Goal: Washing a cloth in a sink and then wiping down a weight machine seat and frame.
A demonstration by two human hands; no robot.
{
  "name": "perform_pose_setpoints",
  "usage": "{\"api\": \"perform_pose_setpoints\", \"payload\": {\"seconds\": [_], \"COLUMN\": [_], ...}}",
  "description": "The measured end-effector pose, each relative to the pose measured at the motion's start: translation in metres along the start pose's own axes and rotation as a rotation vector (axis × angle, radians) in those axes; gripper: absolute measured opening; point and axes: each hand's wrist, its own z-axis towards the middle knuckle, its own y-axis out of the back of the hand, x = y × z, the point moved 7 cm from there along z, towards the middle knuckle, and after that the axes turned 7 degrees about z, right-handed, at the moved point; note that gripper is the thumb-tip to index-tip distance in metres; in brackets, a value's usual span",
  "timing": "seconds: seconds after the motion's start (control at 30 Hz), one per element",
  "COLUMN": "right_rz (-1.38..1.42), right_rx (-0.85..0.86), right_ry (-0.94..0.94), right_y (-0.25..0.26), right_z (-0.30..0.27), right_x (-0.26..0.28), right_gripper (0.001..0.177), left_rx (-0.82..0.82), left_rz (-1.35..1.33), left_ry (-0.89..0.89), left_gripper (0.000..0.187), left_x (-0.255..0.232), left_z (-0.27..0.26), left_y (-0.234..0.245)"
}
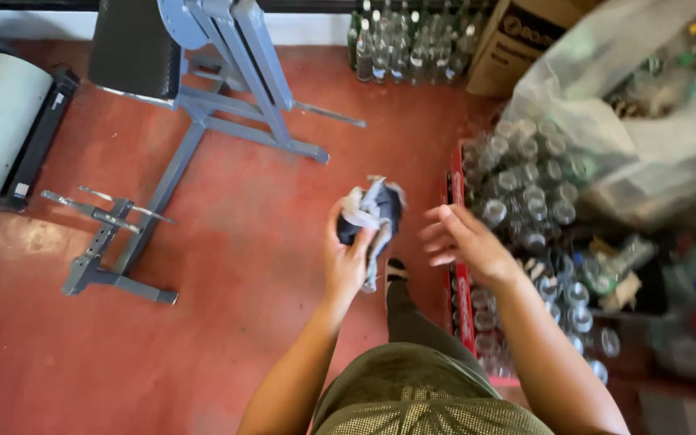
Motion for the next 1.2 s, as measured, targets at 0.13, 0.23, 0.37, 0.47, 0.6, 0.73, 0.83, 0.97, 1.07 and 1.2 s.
{"api": "perform_pose_setpoints", "payload": {"seconds": [0.13,0.23,0.37,0.47,0.6,0.73,0.83,0.97,1.07,1.2], "right_rz": [0.357,0.517,0.580,0.551,0.504,0.490,0.467,0.448,0.098,-0.353], "right_rx": [0.290,0.241,0.184,0.170,0.148,0.134,0.095,0.048,0.017,-0.124], "right_ry": [-0.125,-0.074,-0.139,-0.164,-0.168,-0.158,-0.140,-0.096,0.073,0.291], "right_y": [-0.031,0.002,0.005,-0.006,-0.028,-0.056,-0.083,-0.133,-0.182,-0.258], "right_z": [0.062,0.147,0.196,0.221,0.260,0.308,0.353,0.419,0.474,0.580], "right_x": [0.044,0.052,0.089,0.101,0.124,0.152,0.172,0.203,0.234,0.244], "right_gripper": [0.101,0.092,0.097,0.096,0.094,0.093,0.092,0.090,0.087,0.071], "left_rx": [0.183,0.351,0.137,-0.087,-0.273,-0.393,-0.496,-0.571,-0.530,-0.542], "left_rz": [0.315,0.272,0.280,0.359,0.356,0.364,0.353,0.417,0.522,0.711], "left_ry": [-0.287,-0.349,-0.020,0.215,0.215,0.201,0.196,0.086,-0.111,-0.336], "left_gripper": [0.046,0.060,0.056,0.052,0.055,0.057,0.060,0.062,0.059,0.055], "left_x": [-0.010,0.000,0.081,0.109,0.088,0.068,0.063,0.035,0.012,0.047], "left_z": [0.062,0.096,0.142,0.168,0.217,0.278,0.325,0.418,0.505,0.618], "left_y": [-0.060,-0.104,-0.076,-0.038,0.002,0.031,0.056,0.083,0.115,0.210]}}
